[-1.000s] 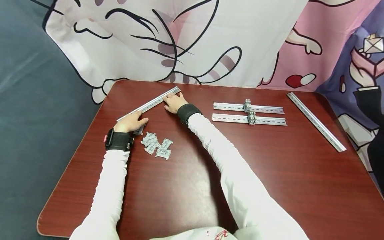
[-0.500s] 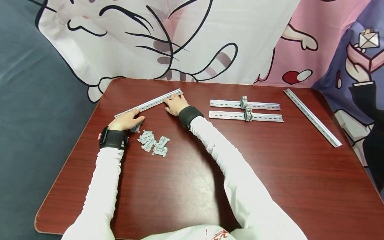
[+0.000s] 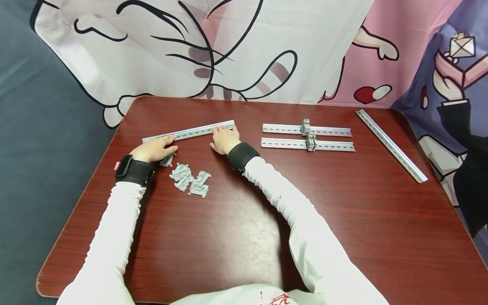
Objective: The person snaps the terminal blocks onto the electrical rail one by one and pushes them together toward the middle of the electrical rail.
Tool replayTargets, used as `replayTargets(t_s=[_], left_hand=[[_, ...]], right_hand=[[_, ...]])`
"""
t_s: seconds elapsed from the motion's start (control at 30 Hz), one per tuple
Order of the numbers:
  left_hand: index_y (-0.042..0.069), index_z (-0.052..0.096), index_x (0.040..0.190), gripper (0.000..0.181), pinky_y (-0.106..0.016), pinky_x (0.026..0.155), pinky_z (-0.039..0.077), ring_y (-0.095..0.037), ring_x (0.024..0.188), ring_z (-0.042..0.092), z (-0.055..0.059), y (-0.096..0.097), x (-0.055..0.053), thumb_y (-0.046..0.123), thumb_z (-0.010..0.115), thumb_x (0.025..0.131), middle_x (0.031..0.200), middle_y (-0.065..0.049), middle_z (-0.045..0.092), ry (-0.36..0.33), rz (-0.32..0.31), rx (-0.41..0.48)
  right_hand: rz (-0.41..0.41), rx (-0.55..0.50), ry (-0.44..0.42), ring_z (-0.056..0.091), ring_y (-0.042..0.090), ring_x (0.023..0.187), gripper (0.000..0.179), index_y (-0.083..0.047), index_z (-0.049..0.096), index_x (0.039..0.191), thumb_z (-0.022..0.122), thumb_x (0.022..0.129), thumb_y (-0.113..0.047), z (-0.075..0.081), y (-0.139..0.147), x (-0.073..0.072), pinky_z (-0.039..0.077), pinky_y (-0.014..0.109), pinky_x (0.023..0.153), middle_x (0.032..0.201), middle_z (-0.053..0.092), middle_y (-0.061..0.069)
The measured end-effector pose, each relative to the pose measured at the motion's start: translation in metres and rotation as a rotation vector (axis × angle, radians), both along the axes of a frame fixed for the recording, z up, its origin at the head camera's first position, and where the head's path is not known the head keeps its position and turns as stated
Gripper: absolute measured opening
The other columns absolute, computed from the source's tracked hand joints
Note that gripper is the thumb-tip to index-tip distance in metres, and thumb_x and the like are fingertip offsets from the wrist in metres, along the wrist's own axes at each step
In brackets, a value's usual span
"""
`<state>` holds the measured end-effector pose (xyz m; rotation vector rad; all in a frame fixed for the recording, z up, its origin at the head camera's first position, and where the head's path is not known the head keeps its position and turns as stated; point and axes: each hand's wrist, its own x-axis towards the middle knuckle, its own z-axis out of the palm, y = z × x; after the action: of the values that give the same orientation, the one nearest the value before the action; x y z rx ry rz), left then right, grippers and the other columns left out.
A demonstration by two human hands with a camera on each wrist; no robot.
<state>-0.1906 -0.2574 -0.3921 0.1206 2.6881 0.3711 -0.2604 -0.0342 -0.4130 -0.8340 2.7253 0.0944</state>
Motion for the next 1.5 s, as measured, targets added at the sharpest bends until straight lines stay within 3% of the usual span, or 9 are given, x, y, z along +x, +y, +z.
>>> replayTargets(t_s=[0.2,0.47,0.67,1.0,1.1,1.23,1.33,1.5], left_hand=[[0.000,0.022,0.152,0.059,-0.063,0.114,0.020,-0.051,0.143,0.016,0.003,0.006,-0.002,0.028,0.039,0.103,0.156,-0.030,0.018,-0.031,0.007,-0.013],[0.006,0.028,0.151,0.053,-0.061,0.113,0.024,-0.047,0.142,0.025,0.001,0.009,-0.004,0.025,0.040,0.103,0.148,-0.031,0.033,0.007,-0.020,-0.012],[0.008,0.032,0.149,0.050,-0.061,0.111,0.028,-0.047,0.139,0.032,-0.001,0.010,-0.004,0.024,0.042,0.103,0.147,-0.030,0.036,0.025,-0.048,0.025],[0.006,0.033,0.149,0.051,-0.060,0.112,0.027,-0.046,0.139,0.032,-0.006,0.020,-0.006,0.025,0.043,0.102,0.150,-0.029,0.033,0.037,-0.073,0.059],[0.007,0.034,0.149,0.051,-0.058,0.111,0.031,-0.046,0.133,0.041,-0.006,0.025,-0.006,0.025,0.043,0.102,0.150,-0.031,0.032,0.033,-0.087,0.072],[0.008,0.035,0.149,0.051,-0.060,0.111,0.029,-0.049,0.135,0.036,-0.006,0.032,-0.006,0.027,0.042,0.102,0.151,-0.030,0.031,0.026,-0.099,0.068],[0.007,0.036,0.149,0.051,-0.062,0.114,0.023,-0.051,0.141,0.023,-0.009,0.036,-0.006,0.027,0.043,0.102,0.151,-0.030,0.031,0.024,-0.112,0.056],[0.005,0.036,0.148,0.052,-0.060,0.113,0.025,-0.049,0.140,0.028,-0.011,0.045,-0.003,0.026,0.045,0.101,0.150,-0.030,0.033,0.035,-0.139,0.063]], right_hand=[[-0.060,0.047,-0.006,0.033,0.021,0.145,0.063,-0.011,0.031,0.152,0.041,0.100,-0.046,0.005,0.006,0.017,0.019,0.048,0.120,0.155,0.037,0.005],[-0.061,0.034,-0.004,0.034,0.024,0.143,0.063,-0.009,0.033,0.150,0.043,0.100,-0.046,0.004,0.019,0.033,0.023,0.047,0.119,0.153,0.040,0.008],[-0.034,0.003,0.004,0.038,0.027,0.140,0.064,-0.006,0.036,0.148,0.046,0.099,-0.045,0.001,0.033,0.041,0.027,0.046,0.117,0.149,0.042,0.012],[-0.011,-0.028,0.054,0.054,0.031,0.125,0.057,-0.004,0.047,0.137,0.048,0.098,-0.045,0.000,0.058,0.059,0.037,0.045,0.110,0.134,0.056,0.015],[-0.019,-0.036,0.067,0.056,0.031,0.122,0.055,-0.004,0.049,0.135,0.049,0.098,-0.045,0.000,0.067,0.065,0.040,0.044,0.108,0.131,0.058,0.015],[-0.018,-0.034,0.088,0.057,0.029,0.120,0.054,-0.004,0.051,0.133,0.051,0.097,-0.044,0.000,0.079,0.074,0.042,0.044,0.106,0.127,0.061,0.014],[-0.004,-0.043,0.116,0.058,0.027,0.118,0.054,-0.003,0.052,0.131,0.052,0.097,-0.044,0.000,0.086,0.080,0.044,0.043,0.102,0.123,0.062,0.013],[0.015,-0.074,0.154,0.060,0.028,0.116,0.052,-0.002,0.054,0.128,0.054,0.096,-0.043,-0.001,0.098,0.088,0.046,0.043,0.100,0.119,0.063,0.013]])
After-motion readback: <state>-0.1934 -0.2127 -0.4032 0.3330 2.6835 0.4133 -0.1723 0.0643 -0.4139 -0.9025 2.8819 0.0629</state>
